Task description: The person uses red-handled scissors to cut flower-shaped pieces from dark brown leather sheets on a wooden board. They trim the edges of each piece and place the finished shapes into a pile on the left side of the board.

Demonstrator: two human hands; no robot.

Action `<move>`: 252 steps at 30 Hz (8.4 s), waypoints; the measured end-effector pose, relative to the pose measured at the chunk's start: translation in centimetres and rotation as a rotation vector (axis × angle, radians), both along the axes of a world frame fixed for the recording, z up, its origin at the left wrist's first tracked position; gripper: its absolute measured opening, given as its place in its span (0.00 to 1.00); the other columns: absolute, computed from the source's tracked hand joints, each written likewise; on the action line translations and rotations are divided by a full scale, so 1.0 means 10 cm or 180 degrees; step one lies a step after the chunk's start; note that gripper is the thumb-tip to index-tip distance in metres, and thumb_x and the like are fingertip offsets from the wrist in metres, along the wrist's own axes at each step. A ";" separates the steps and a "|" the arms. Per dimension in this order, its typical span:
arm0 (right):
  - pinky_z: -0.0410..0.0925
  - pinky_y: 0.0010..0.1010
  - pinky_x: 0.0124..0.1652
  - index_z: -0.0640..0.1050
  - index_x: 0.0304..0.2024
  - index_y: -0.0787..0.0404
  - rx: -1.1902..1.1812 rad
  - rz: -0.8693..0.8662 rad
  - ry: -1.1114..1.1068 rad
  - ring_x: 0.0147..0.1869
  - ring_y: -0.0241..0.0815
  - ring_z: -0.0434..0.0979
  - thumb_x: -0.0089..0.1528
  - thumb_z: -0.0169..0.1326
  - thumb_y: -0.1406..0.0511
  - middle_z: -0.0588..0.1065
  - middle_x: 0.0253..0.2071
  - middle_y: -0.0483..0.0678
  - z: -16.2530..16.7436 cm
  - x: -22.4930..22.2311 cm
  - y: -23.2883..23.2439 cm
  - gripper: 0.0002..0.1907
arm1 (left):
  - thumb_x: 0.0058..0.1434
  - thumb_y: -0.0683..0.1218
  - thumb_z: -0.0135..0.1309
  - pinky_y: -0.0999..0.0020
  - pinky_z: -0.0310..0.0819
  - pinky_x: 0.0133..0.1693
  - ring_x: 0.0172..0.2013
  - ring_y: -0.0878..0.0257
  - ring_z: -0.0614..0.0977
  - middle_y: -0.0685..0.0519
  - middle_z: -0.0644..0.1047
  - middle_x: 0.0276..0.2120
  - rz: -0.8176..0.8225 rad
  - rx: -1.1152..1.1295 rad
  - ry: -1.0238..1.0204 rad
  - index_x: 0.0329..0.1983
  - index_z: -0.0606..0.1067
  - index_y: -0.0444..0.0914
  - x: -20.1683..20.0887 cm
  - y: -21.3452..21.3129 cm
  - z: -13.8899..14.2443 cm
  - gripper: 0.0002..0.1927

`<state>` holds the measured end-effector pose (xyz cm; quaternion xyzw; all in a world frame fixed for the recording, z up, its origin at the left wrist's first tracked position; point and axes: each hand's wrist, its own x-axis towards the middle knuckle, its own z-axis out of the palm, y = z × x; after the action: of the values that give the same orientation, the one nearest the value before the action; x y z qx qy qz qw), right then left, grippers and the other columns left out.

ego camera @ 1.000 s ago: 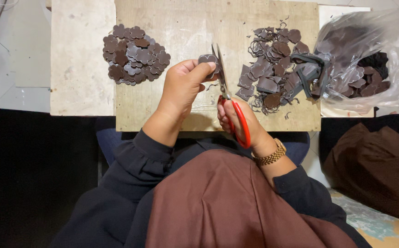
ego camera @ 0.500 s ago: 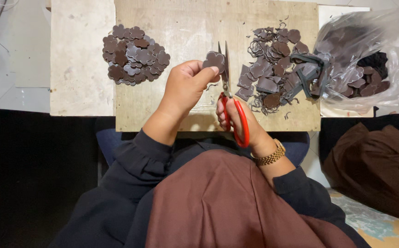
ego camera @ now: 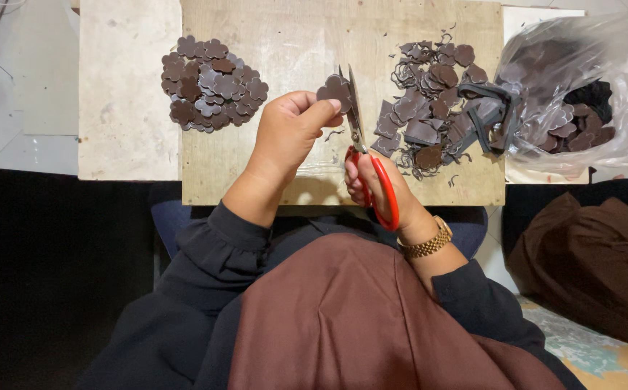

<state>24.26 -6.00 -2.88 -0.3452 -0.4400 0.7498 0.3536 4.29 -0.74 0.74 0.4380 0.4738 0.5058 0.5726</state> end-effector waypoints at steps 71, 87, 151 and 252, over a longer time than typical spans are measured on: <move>0.65 0.26 0.44 0.70 0.47 0.61 0.0529 0.0445 -0.0190 0.42 0.33 0.68 0.69 0.42 0.41 0.68 0.39 0.41 -0.03 -0.05 -0.02 0.30 | 0.63 0.42 0.59 0.76 0.75 0.33 0.30 0.70 0.81 0.54 0.81 0.33 -0.0330 0.0191 -0.0548 0.40 0.77 0.33 -0.05 0.02 -0.13 0.07; 0.62 0.27 0.35 0.71 0.41 0.62 0.0142 0.0168 -0.0285 0.33 0.35 0.65 0.70 0.41 0.41 0.67 0.30 0.43 -0.02 -0.08 -0.01 0.31 | 0.60 0.44 0.60 0.75 0.75 0.35 0.33 0.69 0.84 0.54 0.82 0.34 -0.0156 -0.0177 -0.0598 0.41 0.75 0.36 -0.05 -0.02 0.00 0.09; 0.62 0.25 0.42 0.70 0.45 0.61 0.0595 0.0552 -0.0026 0.40 0.34 0.65 0.70 0.42 0.41 0.66 0.36 0.42 0.21 -0.05 -0.05 0.30 | 0.62 0.39 0.58 0.72 0.78 0.40 0.32 0.67 0.81 0.51 0.81 0.34 -0.0848 -0.0797 -0.1540 0.39 0.75 0.35 -0.14 -0.01 -0.02 0.04; 0.52 0.20 0.22 0.67 0.33 0.57 0.0355 -0.0157 -0.0544 0.23 0.28 0.55 0.70 0.46 0.47 0.60 0.23 0.37 -0.05 -0.13 0.04 0.23 | 0.64 0.47 0.59 0.80 0.69 0.30 0.34 0.70 0.85 0.55 0.82 0.32 0.0196 -0.0335 -0.0955 0.40 0.74 0.39 0.00 0.03 -0.14 0.08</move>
<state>22.95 -5.62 -3.43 -0.3984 -0.5010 0.6830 0.3518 4.28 -0.41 -0.65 0.3122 0.4221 0.5574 0.6432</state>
